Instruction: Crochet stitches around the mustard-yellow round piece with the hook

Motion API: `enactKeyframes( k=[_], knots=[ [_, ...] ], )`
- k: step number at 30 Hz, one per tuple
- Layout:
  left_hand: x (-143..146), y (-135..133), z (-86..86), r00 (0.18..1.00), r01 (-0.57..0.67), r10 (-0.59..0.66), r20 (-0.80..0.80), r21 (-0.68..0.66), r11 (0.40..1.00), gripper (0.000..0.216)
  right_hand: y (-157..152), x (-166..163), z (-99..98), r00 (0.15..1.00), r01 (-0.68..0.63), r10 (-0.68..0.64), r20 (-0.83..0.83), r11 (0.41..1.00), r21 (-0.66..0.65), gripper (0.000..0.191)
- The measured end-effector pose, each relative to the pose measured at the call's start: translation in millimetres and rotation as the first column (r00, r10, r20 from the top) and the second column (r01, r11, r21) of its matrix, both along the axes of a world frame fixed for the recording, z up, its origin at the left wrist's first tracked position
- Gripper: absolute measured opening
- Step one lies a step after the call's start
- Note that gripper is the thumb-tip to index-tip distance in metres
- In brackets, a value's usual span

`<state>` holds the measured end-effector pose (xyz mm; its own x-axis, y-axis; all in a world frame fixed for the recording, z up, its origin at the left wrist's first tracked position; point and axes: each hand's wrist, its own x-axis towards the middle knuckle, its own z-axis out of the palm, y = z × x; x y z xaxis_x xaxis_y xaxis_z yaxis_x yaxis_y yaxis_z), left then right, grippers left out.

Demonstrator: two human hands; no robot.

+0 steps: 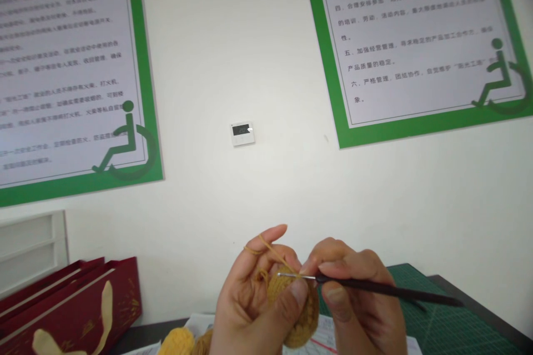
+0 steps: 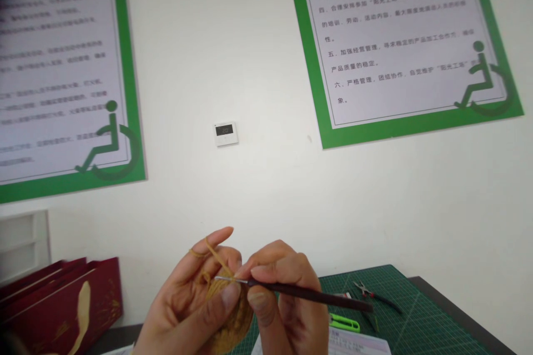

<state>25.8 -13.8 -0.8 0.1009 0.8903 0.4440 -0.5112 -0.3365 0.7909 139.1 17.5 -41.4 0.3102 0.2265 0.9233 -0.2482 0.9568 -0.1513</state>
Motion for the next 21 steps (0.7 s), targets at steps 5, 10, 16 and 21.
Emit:
enactKeyframes(
  k=[5,10,16,21],
  knots=[
    [4.0,-1.2,-0.3,0.998,-0.023,0.025,0.061,-0.039,0.999,0.046,0.8,-1.4,0.4,0.999,0.036,-0.036,-0.024,0.999,0.012,0.014],
    [4.5,-2.0,0.3,0.996,-0.013,0.018,0.090,-0.059,0.998,0.045,2.9,-2.5,-1.7,0.998,0.031,-0.031,-0.048,1.000,0.003,0.011],
    [2.1,1.2,-0.6,0.996,0.061,-0.057,0.062,-0.072,0.996,0.045,6.2,-5.1,-6.2,0.982,-0.166,0.153,-0.109,0.978,-0.126,0.006],
    [-0.9,6.0,-1.7,0.986,0.165,-0.161,0.051,-0.079,0.983,0.048,5.6,-1.7,-1.7,0.919,-0.395,0.379,-0.112,0.876,-0.277,0.014]
  ],
)
